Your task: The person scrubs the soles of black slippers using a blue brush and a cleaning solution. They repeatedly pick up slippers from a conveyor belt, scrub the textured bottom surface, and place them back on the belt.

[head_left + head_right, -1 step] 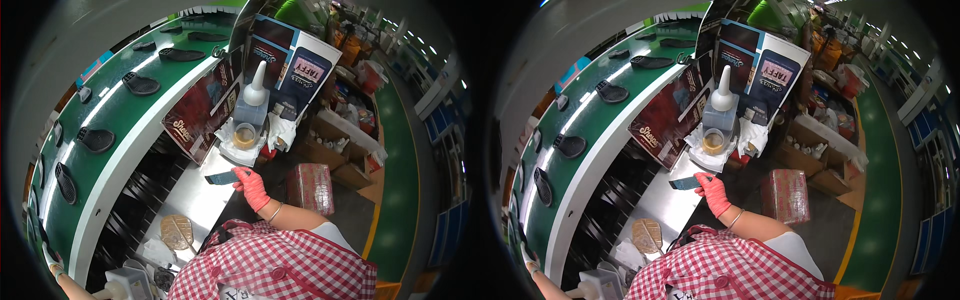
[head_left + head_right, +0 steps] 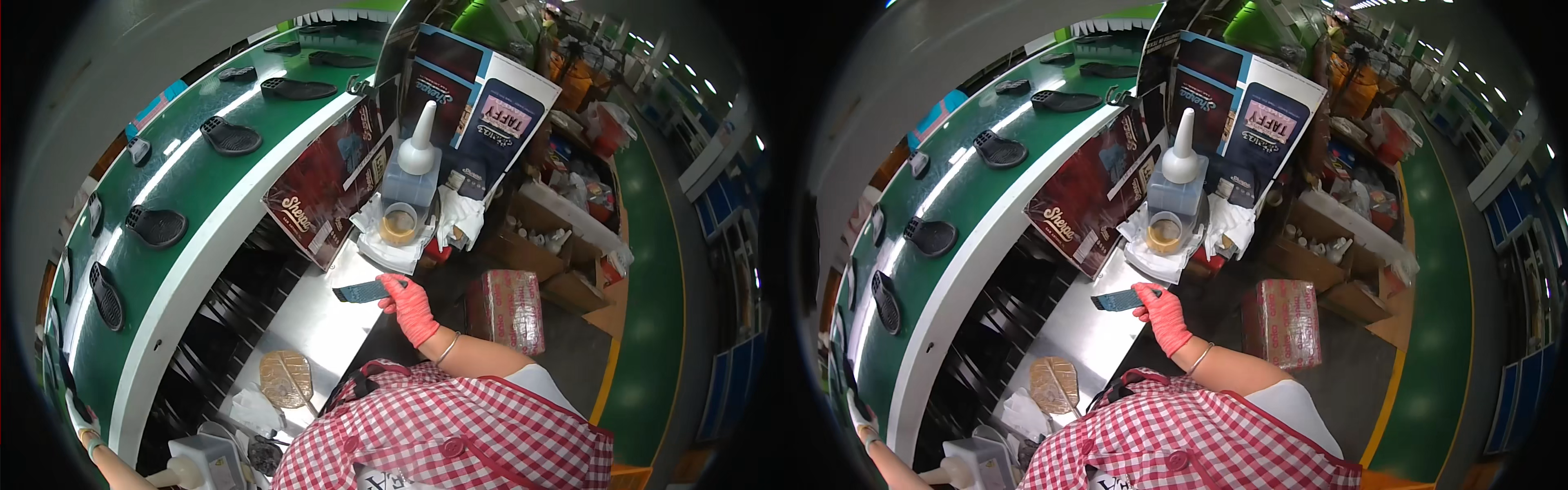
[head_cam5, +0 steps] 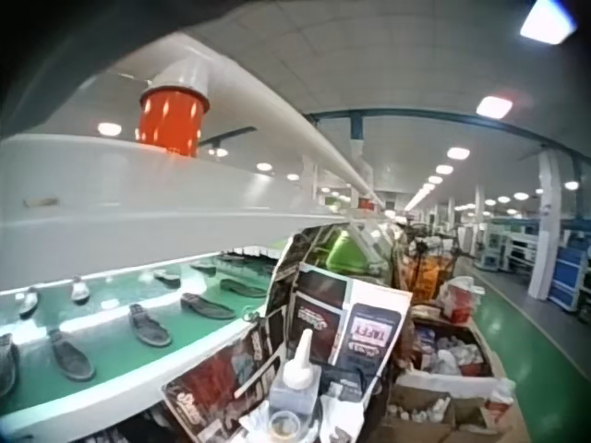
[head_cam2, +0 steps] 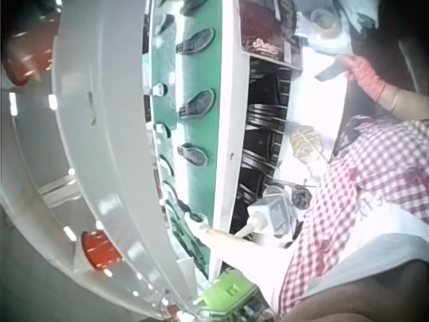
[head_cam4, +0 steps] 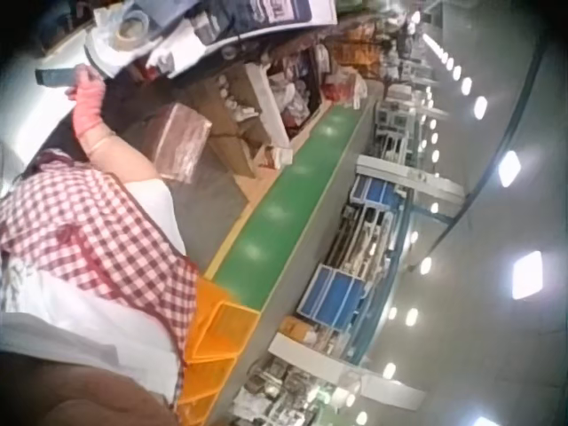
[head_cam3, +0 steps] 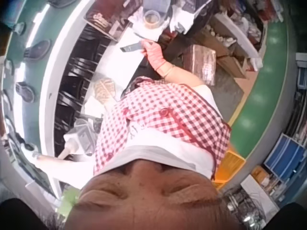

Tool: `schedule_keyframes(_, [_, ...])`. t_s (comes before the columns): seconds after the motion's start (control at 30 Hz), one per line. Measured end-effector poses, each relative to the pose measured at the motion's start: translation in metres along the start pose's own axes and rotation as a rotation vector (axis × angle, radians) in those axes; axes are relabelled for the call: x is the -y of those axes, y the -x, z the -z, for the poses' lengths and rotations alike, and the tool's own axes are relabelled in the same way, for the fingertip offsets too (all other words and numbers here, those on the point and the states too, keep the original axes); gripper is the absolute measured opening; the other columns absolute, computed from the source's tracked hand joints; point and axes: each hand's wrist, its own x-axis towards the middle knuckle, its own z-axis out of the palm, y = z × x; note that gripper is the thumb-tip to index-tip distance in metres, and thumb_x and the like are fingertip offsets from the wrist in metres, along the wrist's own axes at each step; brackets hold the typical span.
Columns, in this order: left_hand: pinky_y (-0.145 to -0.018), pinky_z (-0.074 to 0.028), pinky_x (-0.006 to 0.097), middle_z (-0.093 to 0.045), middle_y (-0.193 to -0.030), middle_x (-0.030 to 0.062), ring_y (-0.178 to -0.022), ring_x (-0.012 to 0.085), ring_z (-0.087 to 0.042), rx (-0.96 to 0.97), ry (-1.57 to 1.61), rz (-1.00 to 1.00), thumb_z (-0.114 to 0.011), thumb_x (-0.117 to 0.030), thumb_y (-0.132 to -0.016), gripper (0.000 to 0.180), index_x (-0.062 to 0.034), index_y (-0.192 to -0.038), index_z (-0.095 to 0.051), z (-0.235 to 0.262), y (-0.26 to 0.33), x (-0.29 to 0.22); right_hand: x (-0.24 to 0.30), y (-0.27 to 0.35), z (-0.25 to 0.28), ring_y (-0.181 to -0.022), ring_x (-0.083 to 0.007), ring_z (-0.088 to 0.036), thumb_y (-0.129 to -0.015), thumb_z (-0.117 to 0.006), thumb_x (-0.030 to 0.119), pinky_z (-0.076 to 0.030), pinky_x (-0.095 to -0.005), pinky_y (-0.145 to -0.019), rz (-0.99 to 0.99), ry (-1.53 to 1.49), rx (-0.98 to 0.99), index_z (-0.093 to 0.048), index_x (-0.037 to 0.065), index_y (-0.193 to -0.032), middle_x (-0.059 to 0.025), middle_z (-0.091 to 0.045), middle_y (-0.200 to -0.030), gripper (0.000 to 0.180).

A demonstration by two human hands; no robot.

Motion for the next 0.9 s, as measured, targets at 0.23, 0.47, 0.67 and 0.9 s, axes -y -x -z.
schedule_keyframes(0.23, [-0.058,-0.047,0.018,-0.054,-0.107,0.0044,-0.065,0.0078,-0.052,0.483,0.275,-0.197,-0.052,-0.033,-0.09,0.044,-0.0111,-0.128,-0.046,-0.082,0.207,0.026,0.016,-0.042,0.05,-0.056,-0.0051,-0.056,-0.09,-0.058,0.033,-0.041,-0.0174,-0.051,-0.009,0.001,0.0,-0.064,0.006,-0.1,-0.0004,-0.061,-0.075,0.029])
schedule_keyframes(0.47, [-0.056,-0.049,0.024,-0.06,-0.098,0.0074,-0.065,0.0142,-0.055,0.698,0.325,0.12,-0.056,-0.038,-0.086,0.05,-0.0064,-0.124,-0.048,-0.21,0.477,0.167,0.041,-0.101,0.089,-0.056,-0.005,-0.056,-0.09,-0.059,0.032,-0.041,-0.0176,-0.051,0.019,-0.11,0.043,-0.064,0.006,-0.099,0.0001,-0.061,-0.075,0.028])
schedule_keyframes(0.67, [-0.055,-0.044,0.023,-0.058,-0.083,0.0034,-0.061,0.0093,-0.053,0.703,-0.338,0.137,-0.065,-0.028,-0.081,0.041,-0.0039,-0.112,-0.053,-0.287,0.547,0.285,0.06,-0.144,0.128,-0.057,-0.0092,-0.06,-0.087,-0.062,0.032,-0.047,-0.0222,-0.055,0.159,0.001,0.078,-0.062,0.002,-0.101,-0.0025,-0.063,-0.075,0.034])
schedule_keyframes(0.9, [-0.078,-0.047,0.027,-0.061,-0.101,0.0092,-0.086,0.0144,-0.058,0.815,-0.619,0.053,-0.066,-0.014,-0.08,0.042,0.0056,-0.114,-0.052,-0.31,0.561,0.374,0.078,-0.192,0.145,-0.061,-0.011,-0.059,-0.087,-0.063,0.031,-0.048,-0.0261,-0.06,0.317,0.354,0.092,-0.065,0.002,-0.098,-0.0074,-0.064,-0.076,0.031])
